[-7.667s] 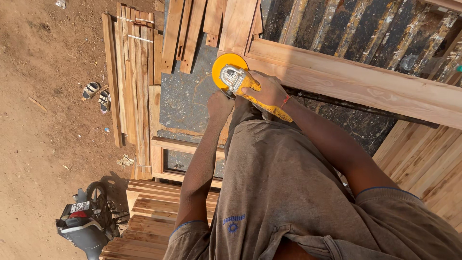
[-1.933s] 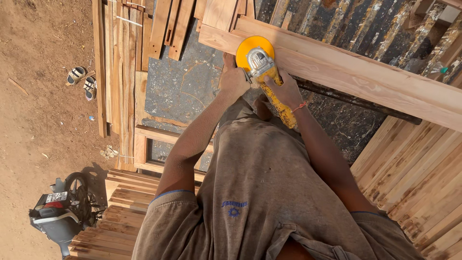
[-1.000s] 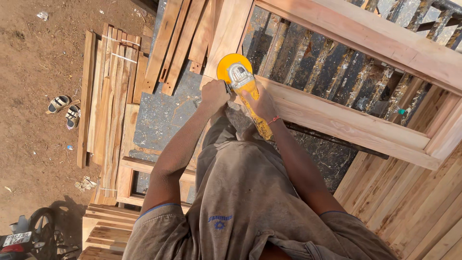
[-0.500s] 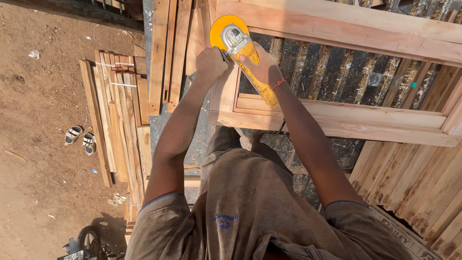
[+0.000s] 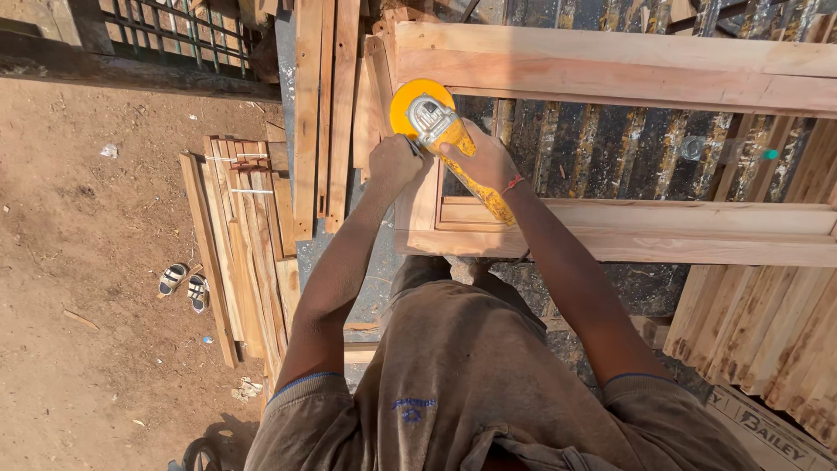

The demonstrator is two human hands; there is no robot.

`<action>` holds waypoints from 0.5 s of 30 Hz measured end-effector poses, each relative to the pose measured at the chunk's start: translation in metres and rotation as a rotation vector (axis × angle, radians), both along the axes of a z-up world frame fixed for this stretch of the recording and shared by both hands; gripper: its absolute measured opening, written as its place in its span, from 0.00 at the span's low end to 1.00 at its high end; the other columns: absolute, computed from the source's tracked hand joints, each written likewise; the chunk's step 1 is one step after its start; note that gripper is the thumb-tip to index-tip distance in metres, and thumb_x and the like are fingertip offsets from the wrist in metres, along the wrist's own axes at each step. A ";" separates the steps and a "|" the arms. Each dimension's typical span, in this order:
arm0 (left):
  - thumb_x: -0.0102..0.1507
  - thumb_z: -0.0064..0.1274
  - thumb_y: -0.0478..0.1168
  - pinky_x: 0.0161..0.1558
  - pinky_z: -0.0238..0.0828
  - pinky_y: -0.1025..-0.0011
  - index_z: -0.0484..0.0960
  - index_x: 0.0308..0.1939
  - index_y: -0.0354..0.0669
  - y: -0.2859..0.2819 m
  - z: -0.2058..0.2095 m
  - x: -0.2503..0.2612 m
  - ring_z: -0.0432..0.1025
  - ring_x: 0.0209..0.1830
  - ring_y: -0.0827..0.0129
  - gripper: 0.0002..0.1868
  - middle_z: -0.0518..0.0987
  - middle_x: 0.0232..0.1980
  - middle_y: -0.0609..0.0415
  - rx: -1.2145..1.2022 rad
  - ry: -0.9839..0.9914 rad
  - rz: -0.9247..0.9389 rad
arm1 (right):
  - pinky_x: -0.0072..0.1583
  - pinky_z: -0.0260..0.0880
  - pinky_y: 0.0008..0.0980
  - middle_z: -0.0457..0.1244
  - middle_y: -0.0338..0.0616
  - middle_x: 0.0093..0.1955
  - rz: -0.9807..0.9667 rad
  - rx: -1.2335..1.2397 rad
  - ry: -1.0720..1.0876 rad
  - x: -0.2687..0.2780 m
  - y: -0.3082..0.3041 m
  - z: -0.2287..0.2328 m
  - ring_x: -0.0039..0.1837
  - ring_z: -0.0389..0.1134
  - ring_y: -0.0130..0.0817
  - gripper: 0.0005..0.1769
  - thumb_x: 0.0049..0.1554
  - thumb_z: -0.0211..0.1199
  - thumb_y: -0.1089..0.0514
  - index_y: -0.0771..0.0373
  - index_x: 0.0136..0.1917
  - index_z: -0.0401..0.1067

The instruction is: The person uses a yellow angle grinder with a sanding disc to smooth the surfaces of a rectangular wooden frame. They move the tool along the edges and corners, then flip the frame to sand the other side.

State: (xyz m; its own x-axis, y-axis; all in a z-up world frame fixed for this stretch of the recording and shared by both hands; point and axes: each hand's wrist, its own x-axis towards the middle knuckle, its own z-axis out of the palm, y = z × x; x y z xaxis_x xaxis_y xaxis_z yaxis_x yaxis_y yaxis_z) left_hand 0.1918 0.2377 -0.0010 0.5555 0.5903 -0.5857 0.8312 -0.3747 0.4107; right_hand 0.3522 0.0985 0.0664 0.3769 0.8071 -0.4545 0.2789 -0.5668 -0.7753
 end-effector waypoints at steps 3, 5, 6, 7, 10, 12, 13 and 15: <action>0.58 0.60 0.58 0.47 0.77 0.54 0.84 0.40 0.35 -0.040 0.007 -0.036 0.80 0.44 0.47 0.27 0.83 0.41 0.37 -0.046 0.004 0.028 | 0.64 0.69 0.46 0.68 0.59 0.61 0.050 -0.120 -0.059 -0.028 -0.030 0.004 0.64 0.69 0.56 0.43 0.58 0.65 0.34 0.57 0.77 0.60; 0.56 0.62 0.58 0.46 0.76 0.52 0.83 0.41 0.32 -0.039 0.002 -0.041 0.79 0.43 0.44 0.29 0.83 0.40 0.35 0.005 -0.012 0.021 | 0.62 0.68 0.47 0.68 0.57 0.61 0.012 -0.050 0.014 -0.038 -0.035 0.006 0.63 0.70 0.56 0.43 0.56 0.65 0.35 0.56 0.76 0.60; 0.55 0.63 0.59 0.46 0.75 0.51 0.82 0.42 0.31 -0.043 0.000 -0.045 0.79 0.43 0.43 0.30 0.83 0.40 0.34 0.013 -0.012 0.011 | 0.61 0.68 0.48 0.69 0.57 0.60 0.010 -0.076 -0.022 -0.038 -0.032 0.005 0.62 0.70 0.57 0.43 0.56 0.65 0.34 0.56 0.76 0.60; 0.56 0.62 0.57 0.46 0.76 0.52 0.83 0.42 0.32 -0.036 -0.005 -0.044 0.79 0.44 0.44 0.28 0.83 0.41 0.35 0.016 0.026 0.001 | 0.61 0.68 0.49 0.69 0.57 0.60 0.008 -0.103 -0.057 -0.035 -0.021 0.000 0.61 0.70 0.58 0.43 0.56 0.66 0.34 0.56 0.76 0.61; 0.58 0.59 0.53 0.49 0.77 0.54 0.84 0.41 0.32 0.024 -0.020 -0.013 0.80 0.46 0.46 0.24 0.84 0.43 0.35 0.033 0.082 -0.039 | 0.61 0.73 0.45 0.71 0.54 0.59 -0.083 -0.060 0.024 -0.017 0.015 -0.011 0.62 0.73 0.52 0.39 0.56 0.64 0.31 0.54 0.72 0.67; 0.58 0.59 0.53 0.50 0.77 0.55 0.83 0.42 0.32 0.060 -0.019 0.006 0.80 0.47 0.47 0.24 0.84 0.44 0.36 0.039 0.077 -0.057 | 0.61 0.71 0.46 0.71 0.54 0.59 -0.114 -0.058 -0.011 -0.004 0.044 -0.023 0.61 0.72 0.53 0.41 0.54 0.64 0.31 0.54 0.73 0.66; 0.57 0.60 0.53 0.50 0.76 0.55 0.83 0.42 0.32 0.071 -0.018 0.016 0.80 0.47 0.47 0.24 0.84 0.44 0.36 0.038 0.077 -0.064 | 0.61 0.71 0.47 0.70 0.56 0.59 -0.131 -0.011 -0.053 0.002 0.048 -0.028 0.61 0.71 0.54 0.42 0.55 0.65 0.31 0.57 0.74 0.65; 0.55 0.61 0.51 0.49 0.76 0.55 0.83 0.42 0.33 0.082 -0.015 0.042 0.79 0.47 0.48 0.23 0.84 0.44 0.37 0.068 0.070 -0.121 | 0.60 0.70 0.49 0.68 0.60 0.61 -0.166 0.097 -0.136 0.010 0.055 -0.037 0.62 0.70 0.57 0.44 0.57 0.67 0.31 0.62 0.74 0.63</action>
